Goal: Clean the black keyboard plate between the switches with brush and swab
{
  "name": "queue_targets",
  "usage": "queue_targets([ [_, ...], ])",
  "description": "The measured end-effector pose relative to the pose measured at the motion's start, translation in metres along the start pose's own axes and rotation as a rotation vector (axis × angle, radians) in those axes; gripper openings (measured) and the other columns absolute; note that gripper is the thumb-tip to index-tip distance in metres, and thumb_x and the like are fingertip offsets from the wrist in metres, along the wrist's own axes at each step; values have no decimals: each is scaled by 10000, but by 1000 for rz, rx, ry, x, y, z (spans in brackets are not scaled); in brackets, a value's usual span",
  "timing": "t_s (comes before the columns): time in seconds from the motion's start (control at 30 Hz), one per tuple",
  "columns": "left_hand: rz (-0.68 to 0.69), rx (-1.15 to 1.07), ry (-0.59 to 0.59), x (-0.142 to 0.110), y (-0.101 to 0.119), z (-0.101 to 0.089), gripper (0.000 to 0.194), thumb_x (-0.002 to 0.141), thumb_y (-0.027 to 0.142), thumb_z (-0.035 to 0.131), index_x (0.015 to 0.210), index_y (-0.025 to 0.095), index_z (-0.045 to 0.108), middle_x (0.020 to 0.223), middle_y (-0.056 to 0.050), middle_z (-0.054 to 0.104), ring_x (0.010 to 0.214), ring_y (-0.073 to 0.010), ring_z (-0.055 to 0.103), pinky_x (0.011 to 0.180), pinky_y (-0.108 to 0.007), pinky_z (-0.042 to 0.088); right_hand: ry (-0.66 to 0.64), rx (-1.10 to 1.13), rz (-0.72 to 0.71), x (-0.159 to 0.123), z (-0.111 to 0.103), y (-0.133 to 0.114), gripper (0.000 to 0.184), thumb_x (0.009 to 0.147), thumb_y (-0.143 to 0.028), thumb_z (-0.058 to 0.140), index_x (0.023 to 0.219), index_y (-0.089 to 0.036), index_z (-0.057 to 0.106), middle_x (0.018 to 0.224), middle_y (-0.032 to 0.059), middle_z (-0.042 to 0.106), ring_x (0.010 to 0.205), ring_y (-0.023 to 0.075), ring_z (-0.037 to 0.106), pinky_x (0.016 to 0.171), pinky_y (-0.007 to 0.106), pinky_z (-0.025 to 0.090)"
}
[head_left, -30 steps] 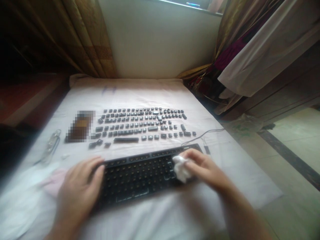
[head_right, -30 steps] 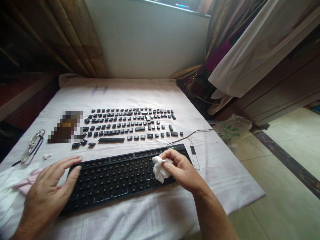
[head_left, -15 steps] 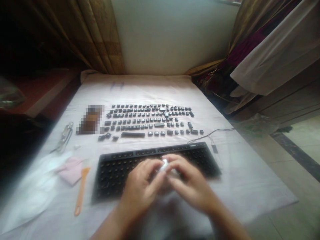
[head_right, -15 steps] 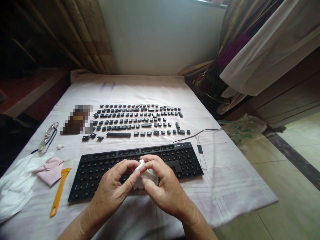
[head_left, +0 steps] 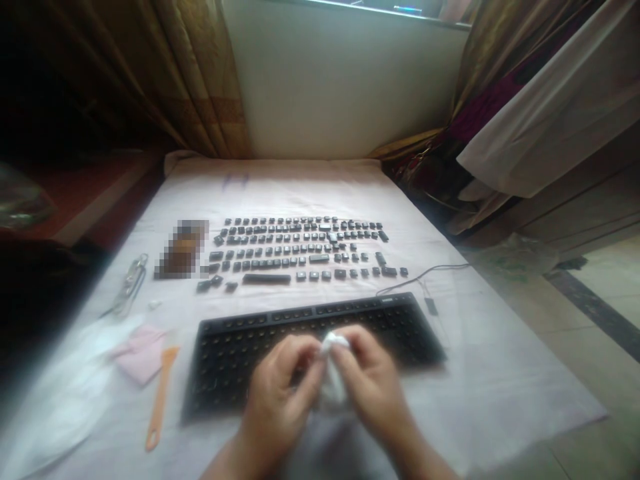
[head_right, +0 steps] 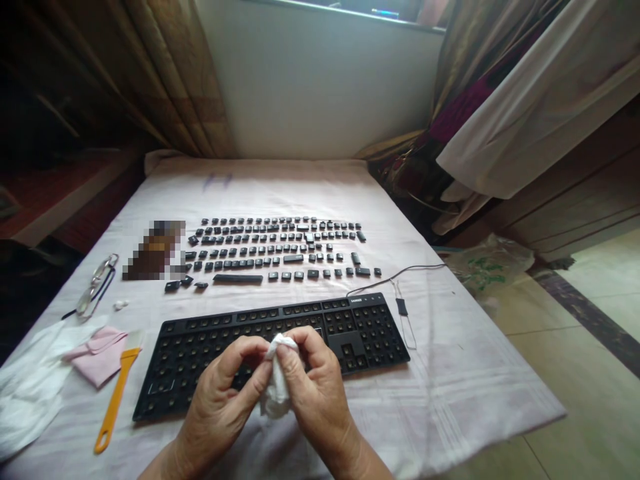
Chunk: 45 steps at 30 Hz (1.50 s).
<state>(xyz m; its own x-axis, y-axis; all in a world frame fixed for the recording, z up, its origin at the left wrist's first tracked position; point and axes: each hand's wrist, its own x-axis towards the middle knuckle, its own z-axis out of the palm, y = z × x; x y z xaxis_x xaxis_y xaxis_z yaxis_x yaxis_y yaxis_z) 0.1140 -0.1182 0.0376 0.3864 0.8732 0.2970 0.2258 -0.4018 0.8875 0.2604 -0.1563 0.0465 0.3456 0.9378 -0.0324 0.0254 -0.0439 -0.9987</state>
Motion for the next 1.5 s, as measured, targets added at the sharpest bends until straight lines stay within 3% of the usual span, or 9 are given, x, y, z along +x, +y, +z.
queue_targets([
  [0.2,-94,-96,-48,1,1,1,106,913,243,603,990,248,675,881,8,712,788,-128,668,712,-204,513,169,79,8,3,7,7,274,769,-450,764,765,-211,632,656,-19,636,578,124,586,519,201,490],
  [0.3,-268,-221,-75,-1,0,3,135,909,336,618,934,214,670,843,-9,704,758,-139,669,683,-210,525,153,-3,-35,0,5,7,227,831,-413,723,751,-204,683,654,1,658,584,133,600,531,212,499],
  [0.43,-396,-329,-19,-4,-3,7,320,865,398,673,1130,227,622,936,-36,716,827,-168,689,731,-240,554,49,-82,-242,-3,2,3,207,935,-342,594,835,-211,719,793,49,729,739,176,684,681,262,566],
  [0.53,-366,-335,-5,-5,-3,7,271,864,392,668,1089,242,651,961,-27,726,850,-164,692,769,-239,552,-50,-134,-424,-4,-1,-1,145,902,-293,638,1027,-246,695,959,57,737,891,194,699,786,286,579],
  [0.67,-343,-249,2,-5,-3,1,206,860,403,663,953,219,665,839,-10,711,732,-148,672,669,-216,543,-139,-220,-539,-6,-7,0,342,885,-163,644,1202,-287,616,1036,56,719,947,189,692,820,289,580],
  [0.87,-291,-118,-168,0,-1,-6,214,905,390,604,829,200,668,711,11,649,646,-122,606,610,-197,486,-223,-322,-528,-7,-17,5,266,933,-92,528,1111,-263,627,908,30,709,806,151,674,722,246,560],
  [1.1,-353,-193,-102,6,0,2,228,886,388,623,779,188,648,716,2,641,680,-132,608,639,-213,488,-134,-402,-551,-6,-14,9,299,888,-123,561,1152,-259,590,943,53,684,853,181,663,744,286,577],
  [1.27,-408,-243,-122,5,-4,3,223,867,394,654,795,183,651,749,-10,659,725,-148,633,678,-231,507,-152,-461,-670,-1,-21,11,283,927,-105,539,1145,-264,623,878,39,716,781,164,682,679,255,578],
  [1.5,-154,-75,-133,6,-3,1,98,919,289,615,942,237,695,846,10,727,763,-127,680,713,-201,519,-165,-493,-615,1,-25,4,158,935,-155,563,1058,-217,639,871,53,747,764,169,714,687,256,573],
])
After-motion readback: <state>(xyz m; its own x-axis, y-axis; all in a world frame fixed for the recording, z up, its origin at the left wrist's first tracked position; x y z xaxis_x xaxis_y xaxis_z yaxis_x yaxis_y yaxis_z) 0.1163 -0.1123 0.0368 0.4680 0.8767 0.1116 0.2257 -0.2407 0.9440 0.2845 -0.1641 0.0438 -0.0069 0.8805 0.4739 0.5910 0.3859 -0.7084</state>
